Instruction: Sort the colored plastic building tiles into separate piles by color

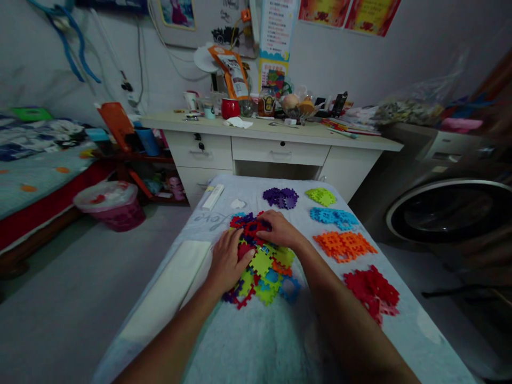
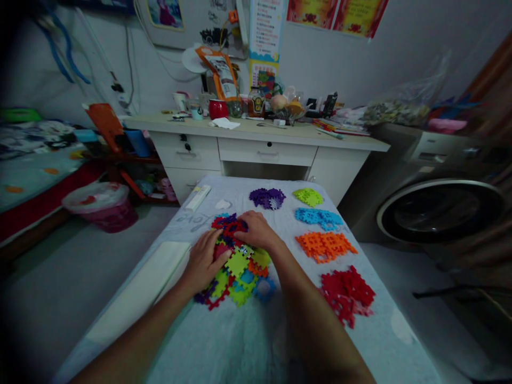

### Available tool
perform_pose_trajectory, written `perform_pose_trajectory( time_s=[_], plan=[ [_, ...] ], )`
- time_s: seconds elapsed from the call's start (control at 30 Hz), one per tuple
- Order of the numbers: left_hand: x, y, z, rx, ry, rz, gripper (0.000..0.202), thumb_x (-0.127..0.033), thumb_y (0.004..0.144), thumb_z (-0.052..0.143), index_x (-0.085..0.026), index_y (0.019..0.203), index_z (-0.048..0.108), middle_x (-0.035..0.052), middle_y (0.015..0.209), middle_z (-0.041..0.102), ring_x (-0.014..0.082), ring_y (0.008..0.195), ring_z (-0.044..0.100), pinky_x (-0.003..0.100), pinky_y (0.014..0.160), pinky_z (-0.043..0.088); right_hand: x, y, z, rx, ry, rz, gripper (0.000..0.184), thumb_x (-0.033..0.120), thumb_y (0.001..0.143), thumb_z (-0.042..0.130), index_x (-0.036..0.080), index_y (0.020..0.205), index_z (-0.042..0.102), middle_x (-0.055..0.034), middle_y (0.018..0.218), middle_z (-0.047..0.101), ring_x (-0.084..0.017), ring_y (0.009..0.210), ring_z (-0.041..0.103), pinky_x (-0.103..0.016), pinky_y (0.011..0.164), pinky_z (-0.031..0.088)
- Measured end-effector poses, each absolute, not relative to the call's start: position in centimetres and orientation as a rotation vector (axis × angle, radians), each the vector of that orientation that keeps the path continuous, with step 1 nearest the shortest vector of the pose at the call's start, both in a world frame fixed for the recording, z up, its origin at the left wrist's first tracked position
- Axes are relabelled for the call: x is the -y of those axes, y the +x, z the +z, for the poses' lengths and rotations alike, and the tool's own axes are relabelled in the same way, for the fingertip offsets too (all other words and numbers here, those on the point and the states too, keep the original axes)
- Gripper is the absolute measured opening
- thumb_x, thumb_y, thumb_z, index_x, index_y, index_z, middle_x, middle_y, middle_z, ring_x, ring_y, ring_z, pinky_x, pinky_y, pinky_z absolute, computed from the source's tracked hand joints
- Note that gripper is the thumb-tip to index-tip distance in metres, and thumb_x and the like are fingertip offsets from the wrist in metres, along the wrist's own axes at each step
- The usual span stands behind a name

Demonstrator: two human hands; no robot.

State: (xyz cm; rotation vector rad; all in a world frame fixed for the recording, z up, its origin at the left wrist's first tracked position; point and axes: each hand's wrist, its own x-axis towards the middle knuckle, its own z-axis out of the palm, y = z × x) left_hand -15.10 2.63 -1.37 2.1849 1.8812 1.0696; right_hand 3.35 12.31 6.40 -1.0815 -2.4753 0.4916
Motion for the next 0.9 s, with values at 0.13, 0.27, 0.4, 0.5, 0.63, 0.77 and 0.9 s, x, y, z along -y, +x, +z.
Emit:
perform_pose_trajectory(
  time_s=[0.13,0.27,0.4,0.5,0.63,0.77,0.9],
  plan=[
    [-2.8,-15.1,-1.7,-1.890,2.190,0.996,0.068,-0.053,0.090,0.048,-0.017,0.146,0.031,0.0178,0.142,0.046,0.0321,0.136,0.039,0.056,0.112,0.031,-12.4,2.6,5.1,2.471,-1.084,0.478,0.032,0.027,0.077,0.073,0.019,0.107,0.066,-0.0073,0.108,0.067,-0.023,0.104,0.057,-0.040,0.098,0.037],
    [-3.4,-15.4,-1.1,-1.866,2.129,0.908,0.074,-0.057,0.088,0.049,-0.018,0.147,0.029,0.0170,0.145,0.042,0.0321,0.139,0.036,0.055,0.112,0.031,-12.6,2.8,4.5,2.417,-1.045,0.495,0.028,0.021,0.077,0.072,0.020,0.104,0.066,-0.0061,0.104,0.067,-0.022,0.102,0.058,-0.038,0.095,0.039],
    [-5.2,-15.7,0.2,-1.902,1.991,0.932,0.068,-0.057,0.091,0.041,-0.017,0.146,0.034,0.0166,0.146,0.041,0.0291,0.139,0.036,0.050,0.113,0.031,-12.9,3.6,5.1,2.353,-1.009,0.540,0.030,0.016,0.075,0.071,0.020,0.104,0.066,-0.0058,0.104,0.066,-0.021,0.101,0.059,-0.036,0.093,0.041],
    [-7.3,-15.8,0.6,-2.017,1.878,0.919,0.059,-0.056,0.091,0.040,-0.018,0.135,0.050,0.0167,0.146,0.041,0.0307,0.139,0.036,0.050,0.114,0.031,-13.4,4.3,5.5,2.290,-1.040,0.553,0.029,0.012,0.074,0.068,0.018,0.103,0.065,-0.0069,0.105,0.066,-0.021,0.102,0.059,-0.037,0.094,0.042],
    [-9.8,-15.9,0.3,-2.105,1.839,0.858,0.051,-0.052,0.093,0.039,-0.016,0.123,0.060,0.0163,0.129,0.057,0.0297,0.127,0.048,0.048,0.109,0.035,-14.3,5.4,5.4,2.140,-1.168,0.595,0.028,0.010,0.074,0.064,0.017,0.102,0.065,-0.0078,0.106,0.064,-0.021,0.099,0.060,-0.036,0.090,0.047],
    [-11.1,-15.7,-0.1,-2.083,1.849,0.853,0.048,-0.052,0.093,0.042,-0.018,0.117,0.064,0.0129,0.120,0.065,0.0267,0.117,0.057,0.043,0.103,0.041,-15.1,6.4,4.4,2.043,-1.242,0.660,0.030,0.007,0.072,0.060,0.019,0.099,0.064,-0.0056,0.104,0.063,-0.017,0.089,0.063,-0.032,0.082,0.051],
    [-11.4,-15.7,-0.4,-2.000,1.918,0.910,0.045,-0.053,0.091,0.046,-0.019,0.113,0.066,0.0103,0.117,0.067,0.0237,0.112,0.060,0.038,0.100,0.044,-15.7,6.9,3.2,2.031,-1.271,0.688,0.032,0.005,0.069,0.059,0.021,0.096,0.064,-0.0033,0.103,0.066,-0.015,0.084,0.064,-0.030,0.079,0.052]
  ],
)
